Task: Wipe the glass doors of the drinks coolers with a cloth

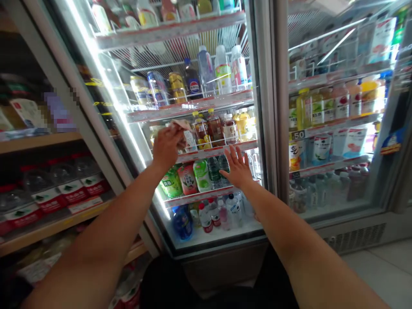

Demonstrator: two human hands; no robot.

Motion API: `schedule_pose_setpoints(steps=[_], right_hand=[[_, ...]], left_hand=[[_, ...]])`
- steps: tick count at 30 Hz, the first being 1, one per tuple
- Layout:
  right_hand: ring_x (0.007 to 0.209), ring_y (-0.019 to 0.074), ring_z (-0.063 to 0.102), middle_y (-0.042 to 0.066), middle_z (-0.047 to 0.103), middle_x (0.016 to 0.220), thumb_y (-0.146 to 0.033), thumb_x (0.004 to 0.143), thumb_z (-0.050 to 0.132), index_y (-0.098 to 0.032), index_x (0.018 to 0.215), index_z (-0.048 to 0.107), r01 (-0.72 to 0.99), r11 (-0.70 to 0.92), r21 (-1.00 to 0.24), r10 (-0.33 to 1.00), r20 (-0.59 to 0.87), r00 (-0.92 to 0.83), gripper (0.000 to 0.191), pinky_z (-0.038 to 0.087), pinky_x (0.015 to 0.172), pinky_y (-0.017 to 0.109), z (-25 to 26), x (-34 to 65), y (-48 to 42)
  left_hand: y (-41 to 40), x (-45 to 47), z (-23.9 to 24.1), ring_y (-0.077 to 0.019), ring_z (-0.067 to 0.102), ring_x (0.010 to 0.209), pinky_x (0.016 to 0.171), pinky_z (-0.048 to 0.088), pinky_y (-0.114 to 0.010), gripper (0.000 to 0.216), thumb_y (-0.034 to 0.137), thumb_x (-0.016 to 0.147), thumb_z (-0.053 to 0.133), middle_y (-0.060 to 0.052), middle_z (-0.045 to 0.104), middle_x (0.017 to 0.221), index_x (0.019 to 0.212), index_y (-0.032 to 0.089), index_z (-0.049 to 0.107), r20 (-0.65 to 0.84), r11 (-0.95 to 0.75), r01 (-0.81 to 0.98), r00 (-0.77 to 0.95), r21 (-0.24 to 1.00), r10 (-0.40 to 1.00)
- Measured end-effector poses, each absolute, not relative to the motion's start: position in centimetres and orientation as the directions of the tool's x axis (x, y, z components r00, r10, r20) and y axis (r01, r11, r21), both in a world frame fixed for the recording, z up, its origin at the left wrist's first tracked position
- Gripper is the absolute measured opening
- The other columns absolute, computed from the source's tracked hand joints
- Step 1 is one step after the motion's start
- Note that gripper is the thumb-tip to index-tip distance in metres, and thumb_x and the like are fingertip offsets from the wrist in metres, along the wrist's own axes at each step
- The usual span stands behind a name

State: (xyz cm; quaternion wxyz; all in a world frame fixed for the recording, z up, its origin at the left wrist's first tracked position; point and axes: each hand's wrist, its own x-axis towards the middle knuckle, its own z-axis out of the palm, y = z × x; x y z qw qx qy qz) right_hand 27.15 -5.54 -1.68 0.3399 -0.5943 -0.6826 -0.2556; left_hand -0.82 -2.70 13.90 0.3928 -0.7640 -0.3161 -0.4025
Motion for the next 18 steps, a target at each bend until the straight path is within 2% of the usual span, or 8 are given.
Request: schedule_pose_setpoints(steps=[2,4,9,11,15,18], right_hand=[[0.156,0.032,-0.005,0.007,-0.01,0.169,-0.061,0.096,0.046,-0.026,0.156,-0.024,0.985,0.163,-0.056,0.632,0.773,-0.06,0.099,0.006,0.124,0.062,-1.7,27.1,-5.5],[0.156,0.0319,-0.004,0.008,-0.009,0.169,-0.061,0.095,0.047,-0.025,0.157,-0.023,0.985,0.164,-0.055,0.63,0.774,-0.062,0.099,0.007,0.124,0.062,-1.7,27.1,-5.5],[0.156,0.032,-0.006,0.008,-0.008,0.169,-0.062,0.095,0.047,-0.025,0.158,-0.02,0.986,0.156,-0.065,0.65,0.758,-0.053,0.098,0.007,0.124,0.063,-1.6,27.0,-5.6],[0.156,0.0316,-0.007,0.008,-0.008,0.169,-0.062,0.095,0.047,-0.025,0.158,-0.02,0.986,0.15,-0.067,0.657,0.752,-0.049,0.098,0.007,0.124,0.063,-1.5,27.0,-5.6],[0.156,0.0307,-0.008,0.007,-0.009,0.169,-0.062,0.095,0.047,-0.026,0.157,-0.021,0.987,0.144,-0.065,0.66,0.75,-0.047,0.099,0.008,0.124,0.062,-1.6,27.0,-5.6],[0.156,0.0312,-0.007,0.007,-0.009,0.169,-0.062,0.095,0.045,-0.026,0.157,-0.021,0.987,0.152,-0.058,0.651,0.757,-0.056,0.098,0.007,0.124,0.063,-1.7,27.0,-5.5]], left_hand=[[-2.9,-1.5,12.7,-0.0252,0.051,0.132,0.107,0.047,-0.048,0.048,0.012,0.093,0.049,0.001,0.06,0.142,0.134,0.034,0.061,0.754,-0.542,0.7,0.634,-0.466,0.171],[-2.7,-2.4,12.0,-0.0245,0.053,0.13,0.106,0.048,-0.047,0.041,0.016,0.094,0.051,0.003,0.063,0.138,0.128,0.034,0.065,0.732,-0.545,0.676,0.663,-0.496,0.156],[-1.5,-4.8,11.4,-0.0283,0.053,0.13,0.105,0.048,-0.051,0.039,0.02,0.096,0.048,-0.007,0.06,0.142,0.132,0.024,0.063,0.921,-0.464,0.837,0.377,-0.292,0.099],[-1.6,-5.2,10.3,-0.0291,0.052,0.132,0.107,0.046,-0.053,0.04,0.019,0.096,0.047,-0.01,0.059,0.143,0.133,0.023,0.062,0.909,-0.477,0.821,0.406,-0.314,0.1],[-2.1,-6.5,8.1,-0.026,0.055,0.131,0.108,0.048,-0.049,0.037,0.02,0.096,0.047,-0.005,0.065,0.136,0.126,0.027,0.067,0.826,-0.533,0.736,0.552,-0.417,0.115],[-2.0,-8.3,7.7,-0.0271,0.054,0.132,0.107,0.048,-0.05,0.039,0.02,0.097,0.042,-0.008,0.062,0.139,0.129,0.024,0.064,0.891,-0.502,0.803,0.435,-0.32,0.127]])
